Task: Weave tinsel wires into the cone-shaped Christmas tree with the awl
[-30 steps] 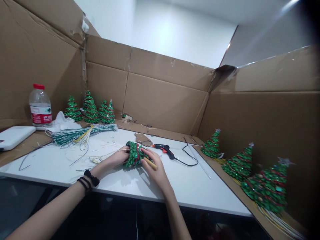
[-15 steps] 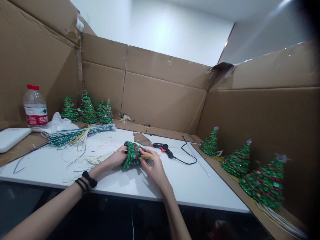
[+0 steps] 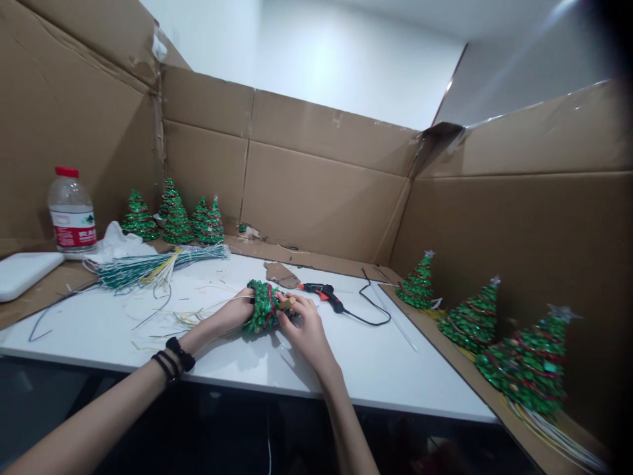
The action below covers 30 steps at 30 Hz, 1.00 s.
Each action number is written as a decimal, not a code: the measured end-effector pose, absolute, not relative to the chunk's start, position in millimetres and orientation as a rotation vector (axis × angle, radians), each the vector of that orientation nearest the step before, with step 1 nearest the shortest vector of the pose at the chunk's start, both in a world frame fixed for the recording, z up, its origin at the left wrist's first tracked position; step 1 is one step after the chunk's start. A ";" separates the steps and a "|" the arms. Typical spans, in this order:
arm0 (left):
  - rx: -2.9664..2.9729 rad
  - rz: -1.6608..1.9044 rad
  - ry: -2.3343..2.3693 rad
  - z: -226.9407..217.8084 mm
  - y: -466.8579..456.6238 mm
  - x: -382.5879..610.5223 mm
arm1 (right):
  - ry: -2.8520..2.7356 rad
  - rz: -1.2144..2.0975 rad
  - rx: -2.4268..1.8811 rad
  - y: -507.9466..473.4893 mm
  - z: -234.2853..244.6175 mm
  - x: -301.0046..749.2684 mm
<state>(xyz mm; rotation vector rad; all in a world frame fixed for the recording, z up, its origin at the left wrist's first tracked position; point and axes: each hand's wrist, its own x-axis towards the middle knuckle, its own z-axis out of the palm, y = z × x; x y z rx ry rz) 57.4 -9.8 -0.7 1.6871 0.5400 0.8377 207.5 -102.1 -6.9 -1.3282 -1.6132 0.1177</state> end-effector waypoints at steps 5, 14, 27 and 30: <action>1.691 0.883 0.552 -4.6 -3.9 58.8 | -1.634 0.077 -1.304 -101.5 -11.0 205.4; 1.708 0.824 0.508 -4.6 -3.4 60.1 | -1.427 0.113 -1.335 -124.9 15.0 206.3; 1.732 0.785 0.555 -6.2 -3.1 58.6 | -1.076 0.434 -1.160 -119.7 14.5 214.9; 1.746 0.802 0.569 -5.2 -3.2 58.5 | -1.113 0.424 -1.168 -118.2 12.3 211.6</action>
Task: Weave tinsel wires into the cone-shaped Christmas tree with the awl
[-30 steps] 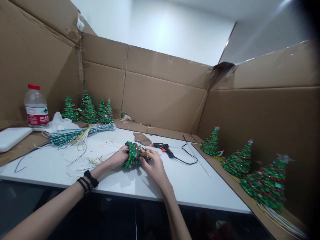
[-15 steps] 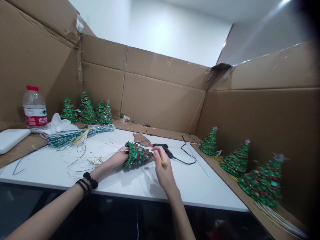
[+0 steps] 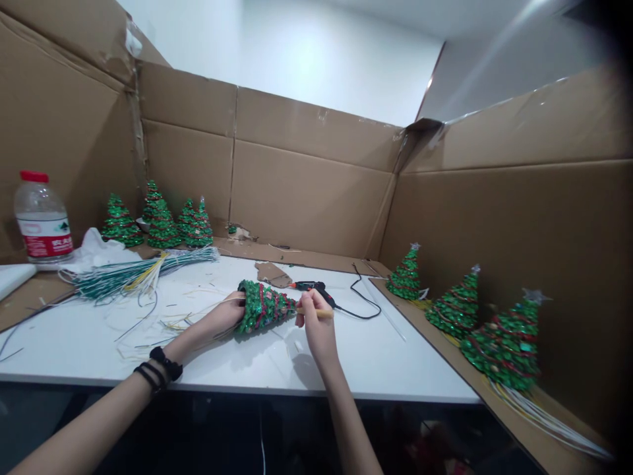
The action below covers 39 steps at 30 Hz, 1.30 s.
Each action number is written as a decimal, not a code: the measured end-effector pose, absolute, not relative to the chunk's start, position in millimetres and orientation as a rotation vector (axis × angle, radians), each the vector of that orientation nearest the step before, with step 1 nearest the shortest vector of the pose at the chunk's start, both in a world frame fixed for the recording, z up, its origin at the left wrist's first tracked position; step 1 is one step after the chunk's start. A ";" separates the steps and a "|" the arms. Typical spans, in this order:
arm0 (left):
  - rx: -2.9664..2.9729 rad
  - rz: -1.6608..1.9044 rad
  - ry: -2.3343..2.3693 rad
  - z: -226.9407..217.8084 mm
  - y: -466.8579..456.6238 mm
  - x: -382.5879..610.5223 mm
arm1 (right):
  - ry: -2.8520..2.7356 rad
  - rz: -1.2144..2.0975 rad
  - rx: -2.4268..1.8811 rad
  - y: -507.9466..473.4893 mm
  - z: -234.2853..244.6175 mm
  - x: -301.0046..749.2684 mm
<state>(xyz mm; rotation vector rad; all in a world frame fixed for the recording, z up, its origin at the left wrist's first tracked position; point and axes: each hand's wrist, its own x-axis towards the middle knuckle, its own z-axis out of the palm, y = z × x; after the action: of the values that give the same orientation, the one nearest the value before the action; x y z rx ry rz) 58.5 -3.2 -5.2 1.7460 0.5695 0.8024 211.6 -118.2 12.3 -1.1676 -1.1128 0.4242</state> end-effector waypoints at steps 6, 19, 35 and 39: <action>1.726 0.796 0.570 -9.7 0.7 59.0 | -1.125 0.410 -1.181 -115.8 9.6 210.4; 1.756 0.782 0.572 -21.9 12.2 58.2 | -1.131 0.424 -1.165 -113.6 8.7 208.2; 1.669 0.790 0.638 -2.8 -7.6 61.4 | -1.197 0.506 -1.120 -115.6 9.0 192.2; 1.654 0.781 0.635 -2.8 -10.8 60.7 | -1.260 0.458 -1.173 -119.3 12.1 186.3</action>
<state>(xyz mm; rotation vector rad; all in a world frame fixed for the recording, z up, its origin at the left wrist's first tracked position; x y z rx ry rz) 60.7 -10.8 -2.8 1.6541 0.6352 0.7809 186.3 -119.3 12.1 -1.1733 -1.2601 0.4576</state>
